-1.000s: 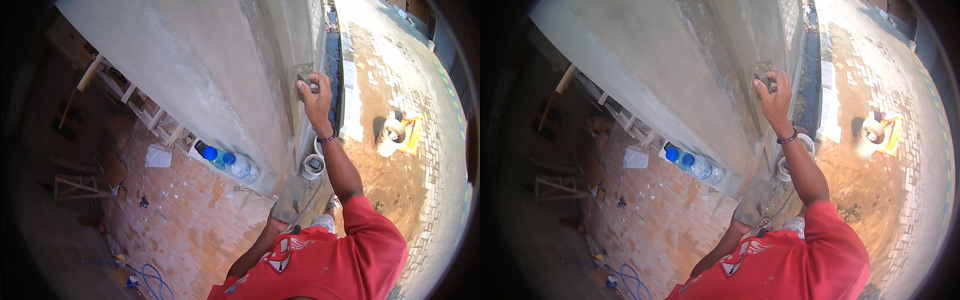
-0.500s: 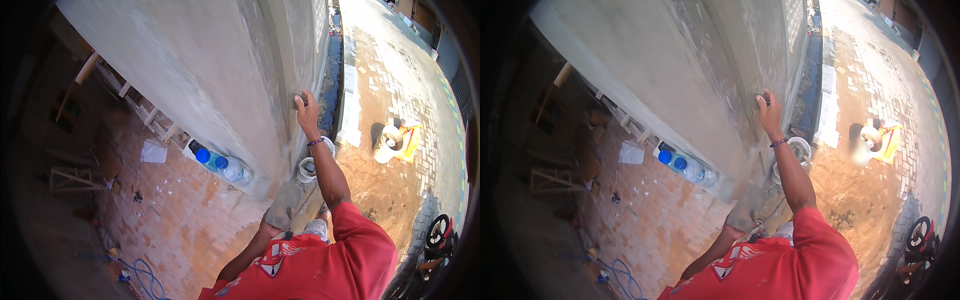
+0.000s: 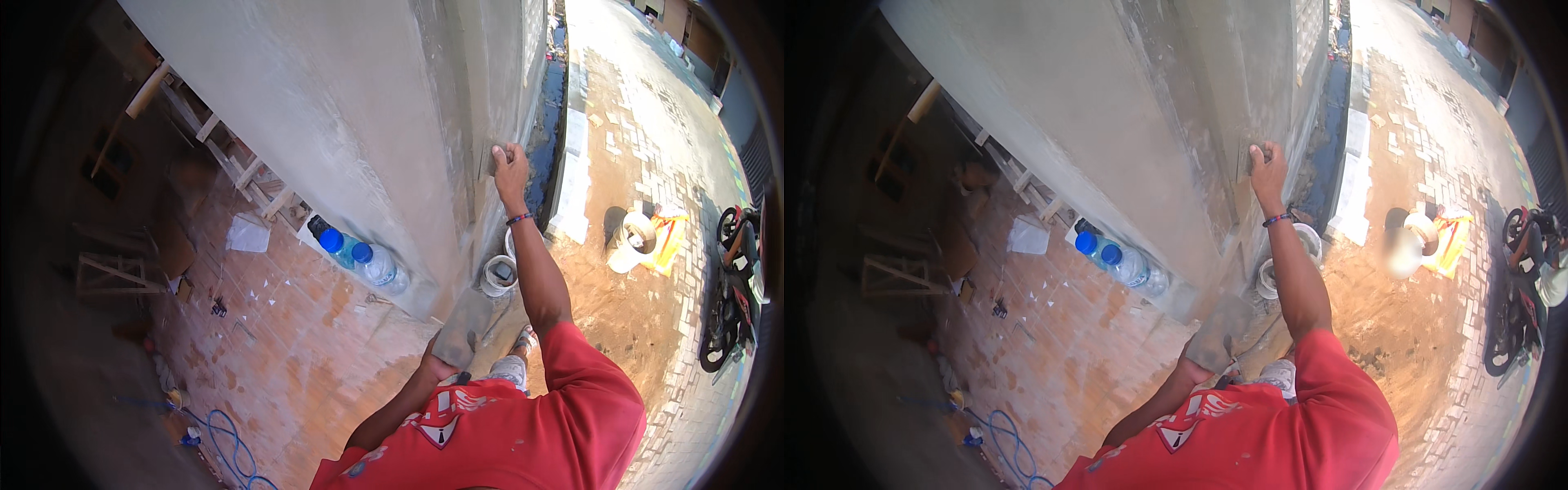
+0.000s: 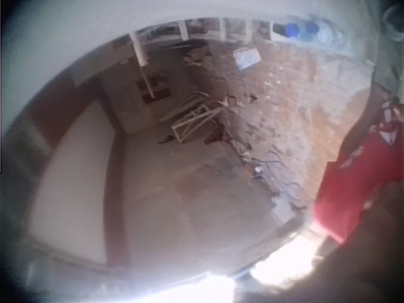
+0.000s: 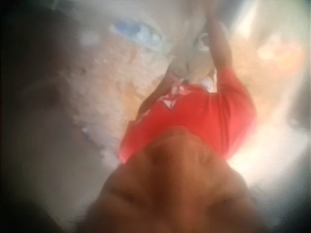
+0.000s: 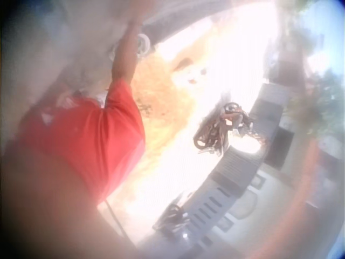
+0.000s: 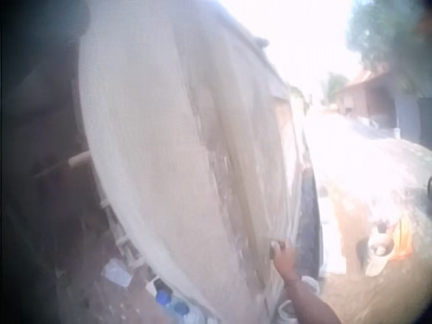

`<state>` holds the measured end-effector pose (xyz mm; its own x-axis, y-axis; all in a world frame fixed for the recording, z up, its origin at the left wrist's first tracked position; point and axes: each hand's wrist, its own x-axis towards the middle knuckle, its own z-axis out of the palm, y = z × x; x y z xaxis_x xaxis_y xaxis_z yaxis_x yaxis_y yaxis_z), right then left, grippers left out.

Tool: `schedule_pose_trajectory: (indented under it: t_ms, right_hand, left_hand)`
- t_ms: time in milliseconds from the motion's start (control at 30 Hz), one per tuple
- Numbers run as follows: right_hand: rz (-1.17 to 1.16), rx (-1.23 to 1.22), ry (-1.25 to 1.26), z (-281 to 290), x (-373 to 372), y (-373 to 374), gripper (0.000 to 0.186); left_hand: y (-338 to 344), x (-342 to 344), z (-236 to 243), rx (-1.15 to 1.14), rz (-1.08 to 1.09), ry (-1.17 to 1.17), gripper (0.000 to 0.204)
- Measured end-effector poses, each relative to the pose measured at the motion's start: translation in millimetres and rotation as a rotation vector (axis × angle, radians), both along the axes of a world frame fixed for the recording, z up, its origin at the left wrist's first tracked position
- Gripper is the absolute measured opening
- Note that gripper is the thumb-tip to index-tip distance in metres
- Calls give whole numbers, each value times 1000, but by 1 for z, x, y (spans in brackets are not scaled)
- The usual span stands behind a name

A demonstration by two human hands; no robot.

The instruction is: The person applies plaster to a vertical wall using a trowel and a hawk. They repeatedly scoop plaster from a bucket, spread it on the wall, and smooth the surface. The person works on different sections of the wall, including edges and corners.

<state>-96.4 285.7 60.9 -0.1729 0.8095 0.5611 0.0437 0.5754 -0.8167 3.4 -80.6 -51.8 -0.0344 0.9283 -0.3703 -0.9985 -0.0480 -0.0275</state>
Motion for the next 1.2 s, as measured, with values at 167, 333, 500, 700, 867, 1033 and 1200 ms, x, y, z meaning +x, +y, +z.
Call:
schedule_pose_trajectory:
  t_ms: [167,333,500,700,867,1033,1200]
  right_hand:
    - [410,-736,448,-34,30,0,25]
    - [630,-972,428,-7,69,-41,25]
    - [596,-699,626,5,64,-75,19]
    - [191,5,213,24,55,-110,33]
    - [4,352,-13,49,40,-109,38]
    - [-7,271,-137,8,32,-111,42]
    - [10,258,-137,-24,48,-119,43]
  left_hand:
    - [-2,2,-5,-46,126,-58,35]
    - [-5,-2,-22,-9,106,-98,36]
    - [0,2,-29,0,101,-139,37]
    - [-4,1,-22,-90,105,-199,33]
    - [-14,-1,-22,-57,111,-157,34]
    - [-13,-1,-13,-33,94,-186,35]
    - [-16,-4,-23,-75,118,-135,35]
